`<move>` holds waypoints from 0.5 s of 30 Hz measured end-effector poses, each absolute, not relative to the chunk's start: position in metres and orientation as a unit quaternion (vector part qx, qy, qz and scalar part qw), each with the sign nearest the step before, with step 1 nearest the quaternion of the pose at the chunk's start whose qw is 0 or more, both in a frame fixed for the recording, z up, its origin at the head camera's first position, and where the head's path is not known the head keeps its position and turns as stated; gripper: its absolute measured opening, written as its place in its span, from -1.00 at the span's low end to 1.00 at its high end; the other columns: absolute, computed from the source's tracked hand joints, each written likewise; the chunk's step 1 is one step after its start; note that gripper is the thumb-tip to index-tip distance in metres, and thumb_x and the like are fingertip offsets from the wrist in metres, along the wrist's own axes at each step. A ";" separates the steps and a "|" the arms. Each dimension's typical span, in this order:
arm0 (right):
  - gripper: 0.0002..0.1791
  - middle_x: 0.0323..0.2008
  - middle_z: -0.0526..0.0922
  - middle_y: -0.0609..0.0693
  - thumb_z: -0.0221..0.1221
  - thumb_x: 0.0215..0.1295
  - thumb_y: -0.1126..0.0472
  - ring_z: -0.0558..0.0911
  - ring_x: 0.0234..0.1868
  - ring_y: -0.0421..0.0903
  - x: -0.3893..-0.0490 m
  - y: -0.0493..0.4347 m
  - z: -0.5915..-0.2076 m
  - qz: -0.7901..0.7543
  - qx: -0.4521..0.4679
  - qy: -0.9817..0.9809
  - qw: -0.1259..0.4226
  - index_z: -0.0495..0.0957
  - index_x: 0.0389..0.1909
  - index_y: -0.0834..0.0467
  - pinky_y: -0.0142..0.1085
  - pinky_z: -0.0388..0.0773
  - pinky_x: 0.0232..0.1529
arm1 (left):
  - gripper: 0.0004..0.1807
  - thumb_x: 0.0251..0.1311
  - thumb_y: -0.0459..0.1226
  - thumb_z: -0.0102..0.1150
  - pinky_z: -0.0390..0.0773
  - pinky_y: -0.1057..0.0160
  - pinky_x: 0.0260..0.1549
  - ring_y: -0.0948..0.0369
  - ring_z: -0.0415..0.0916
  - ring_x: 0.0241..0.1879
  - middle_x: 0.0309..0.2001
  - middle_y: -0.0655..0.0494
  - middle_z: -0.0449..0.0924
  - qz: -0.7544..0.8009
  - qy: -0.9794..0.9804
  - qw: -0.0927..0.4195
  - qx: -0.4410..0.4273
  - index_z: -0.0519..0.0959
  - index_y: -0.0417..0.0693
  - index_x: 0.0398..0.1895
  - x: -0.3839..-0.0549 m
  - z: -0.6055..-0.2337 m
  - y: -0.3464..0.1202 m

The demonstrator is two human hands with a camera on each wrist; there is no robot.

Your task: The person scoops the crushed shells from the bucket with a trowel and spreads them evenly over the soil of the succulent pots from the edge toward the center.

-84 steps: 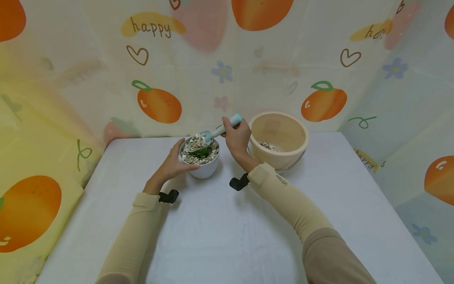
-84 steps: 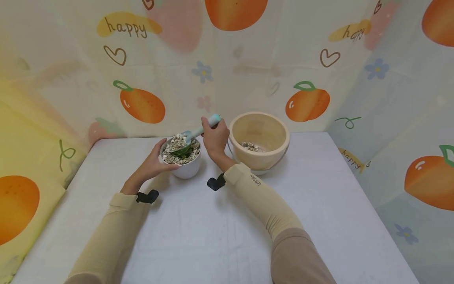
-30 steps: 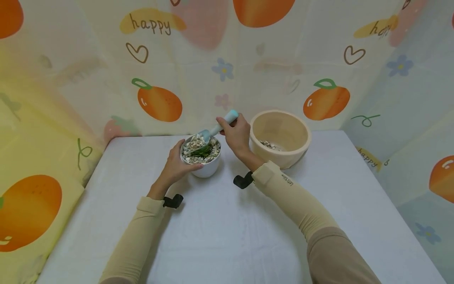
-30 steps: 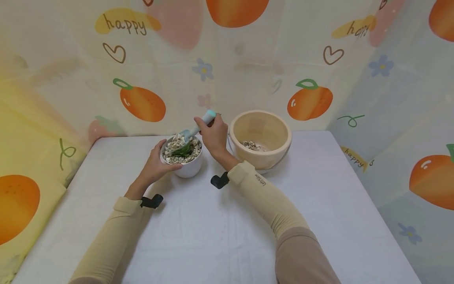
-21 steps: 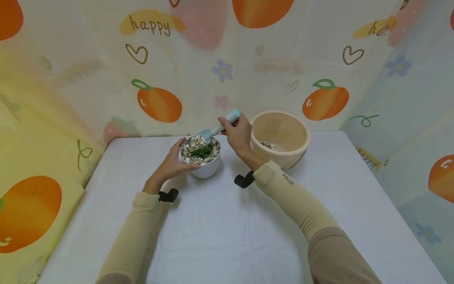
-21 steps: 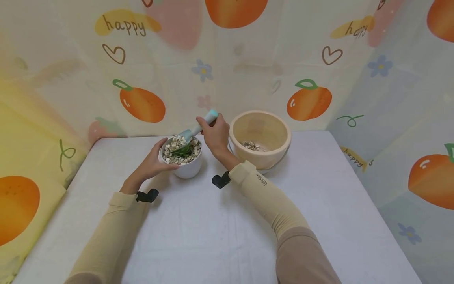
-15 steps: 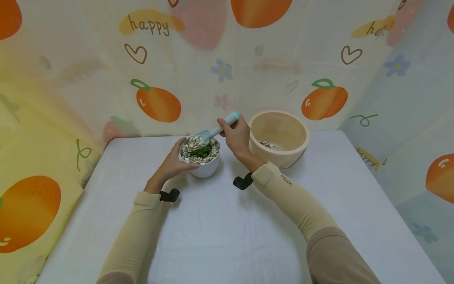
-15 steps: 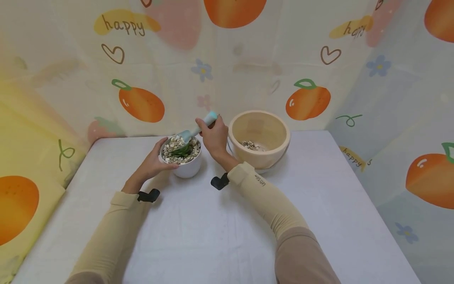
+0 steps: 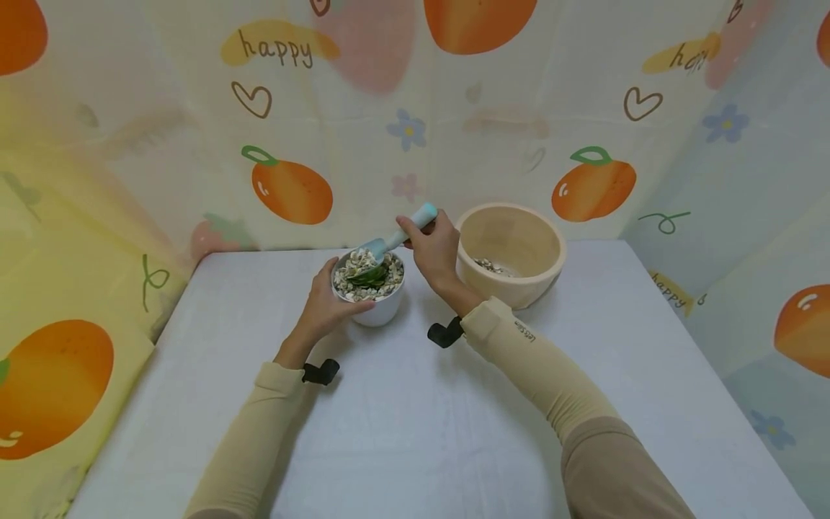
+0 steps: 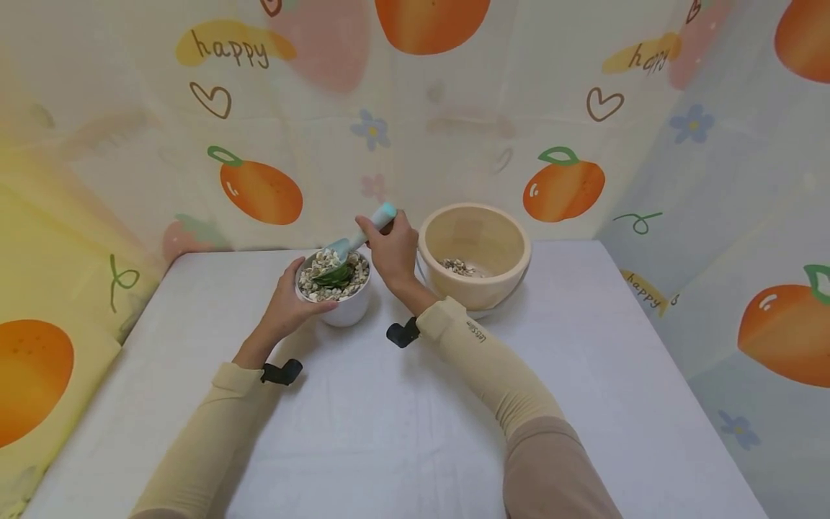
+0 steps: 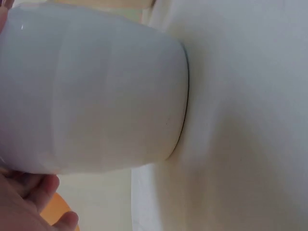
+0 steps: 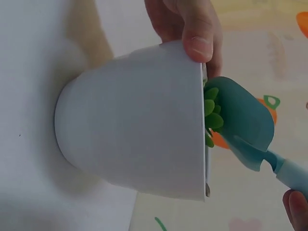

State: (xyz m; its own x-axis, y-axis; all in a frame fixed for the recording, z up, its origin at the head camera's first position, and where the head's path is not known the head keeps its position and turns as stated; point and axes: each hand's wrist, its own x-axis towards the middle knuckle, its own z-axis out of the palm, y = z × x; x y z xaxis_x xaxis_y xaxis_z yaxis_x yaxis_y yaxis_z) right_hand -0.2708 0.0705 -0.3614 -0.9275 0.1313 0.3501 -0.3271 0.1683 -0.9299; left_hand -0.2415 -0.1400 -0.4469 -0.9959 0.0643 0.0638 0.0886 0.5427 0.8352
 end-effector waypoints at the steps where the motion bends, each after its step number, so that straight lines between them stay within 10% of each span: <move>1: -0.64 -0.43 0.65 0.21 0.29 0.26 0.04 0.73 -0.40 0.15 -0.271 0.071 -0.361 0.641 0.066 -0.742 0.181 0.47 -0.24 0.26 -0.29 0.70 -0.34 | 0.26 -0.17 0.02 0.55 0.14 -0.23 0.38 -0.09 0.05 0.44 0.45 -0.18 0.09 -0.474 -0.879 0.017 -0.043 -0.05 -0.14 0.52 -0.241 -0.447 -0.139; 15: -0.61 -0.45 0.63 0.14 0.29 0.25 -0.03 0.73 -0.43 0.04 -0.273 0.068 -0.363 0.625 0.062 -0.757 0.179 0.46 -0.24 0.22 -0.34 0.68 -0.36 | 0.30 -0.11 -0.10 0.53 -0.01 -0.28 0.41 -0.13 -0.14 0.52 0.54 -0.19 -0.16 -0.504 -0.858 -0.045 -0.085 -0.21 -0.07 0.56 -0.253 -0.448 -0.157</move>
